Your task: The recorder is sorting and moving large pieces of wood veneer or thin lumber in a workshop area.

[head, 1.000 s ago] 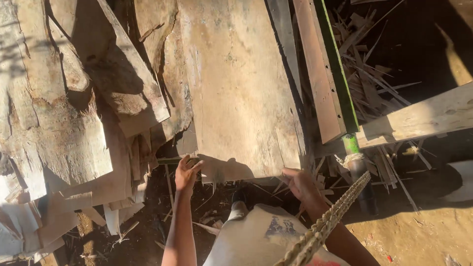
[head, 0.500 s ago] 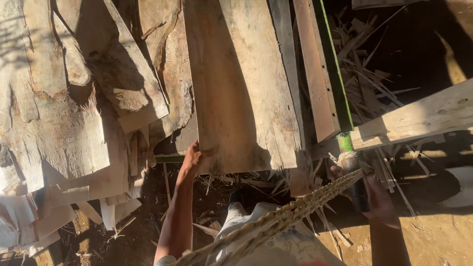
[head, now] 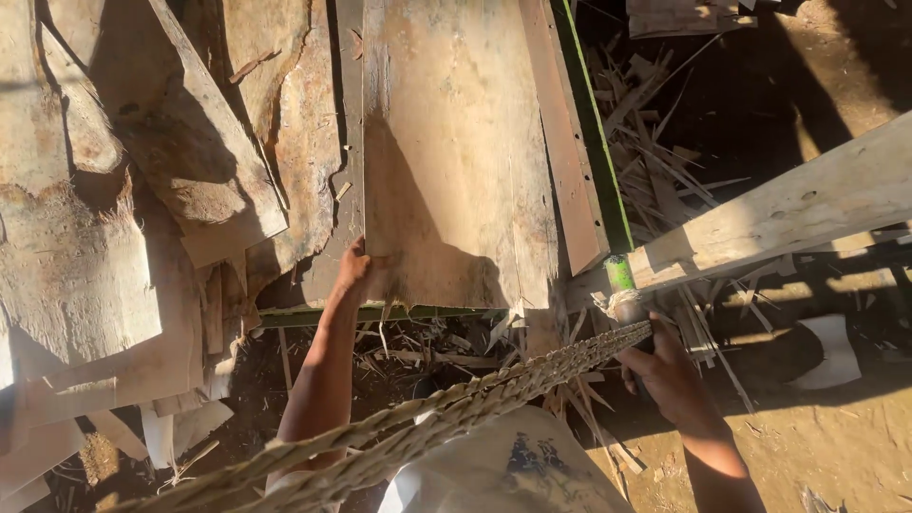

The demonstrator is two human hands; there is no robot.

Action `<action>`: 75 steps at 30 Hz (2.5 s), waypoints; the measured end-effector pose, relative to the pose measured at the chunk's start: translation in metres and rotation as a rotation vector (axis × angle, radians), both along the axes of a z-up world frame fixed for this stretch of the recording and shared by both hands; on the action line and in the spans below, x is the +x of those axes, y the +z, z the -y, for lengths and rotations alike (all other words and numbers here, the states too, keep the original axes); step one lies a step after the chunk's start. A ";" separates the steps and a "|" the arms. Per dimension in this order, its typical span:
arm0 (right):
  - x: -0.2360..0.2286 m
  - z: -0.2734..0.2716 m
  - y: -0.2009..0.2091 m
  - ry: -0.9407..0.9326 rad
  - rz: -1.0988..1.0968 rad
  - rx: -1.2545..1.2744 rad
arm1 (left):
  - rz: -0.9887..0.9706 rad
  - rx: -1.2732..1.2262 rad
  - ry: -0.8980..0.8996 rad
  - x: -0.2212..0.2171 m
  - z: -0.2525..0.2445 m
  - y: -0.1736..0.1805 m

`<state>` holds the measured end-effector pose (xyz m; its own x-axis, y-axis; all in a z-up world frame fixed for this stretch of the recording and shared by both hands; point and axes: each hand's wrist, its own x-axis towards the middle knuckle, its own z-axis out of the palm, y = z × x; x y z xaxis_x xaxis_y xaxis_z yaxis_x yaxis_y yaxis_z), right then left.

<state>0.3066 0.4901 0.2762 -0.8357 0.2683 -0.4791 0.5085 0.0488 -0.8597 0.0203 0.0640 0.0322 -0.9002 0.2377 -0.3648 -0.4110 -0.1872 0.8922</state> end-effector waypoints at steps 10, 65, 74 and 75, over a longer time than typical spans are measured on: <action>-0.008 0.005 0.022 0.047 0.072 0.160 | 0.056 0.027 0.134 0.019 0.002 -0.023; -0.006 -0.004 -0.035 0.041 0.076 0.251 | 0.044 -0.077 0.030 -0.058 -0.001 -0.008; 0.019 -0.022 -0.062 0.368 -0.153 0.489 | 0.276 -0.037 0.054 0.037 0.018 0.054; 0.025 -0.019 -0.057 0.274 -0.192 0.308 | 0.297 -0.019 0.043 0.049 0.023 0.051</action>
<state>0.3319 0.5094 0.2189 -0.9616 0.1306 -0.2414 0.2743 0.4275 -0.8614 0.0693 0.0407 0.0835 -0.7625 0.1922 -0.6177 -0.6466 -0.1943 0.7377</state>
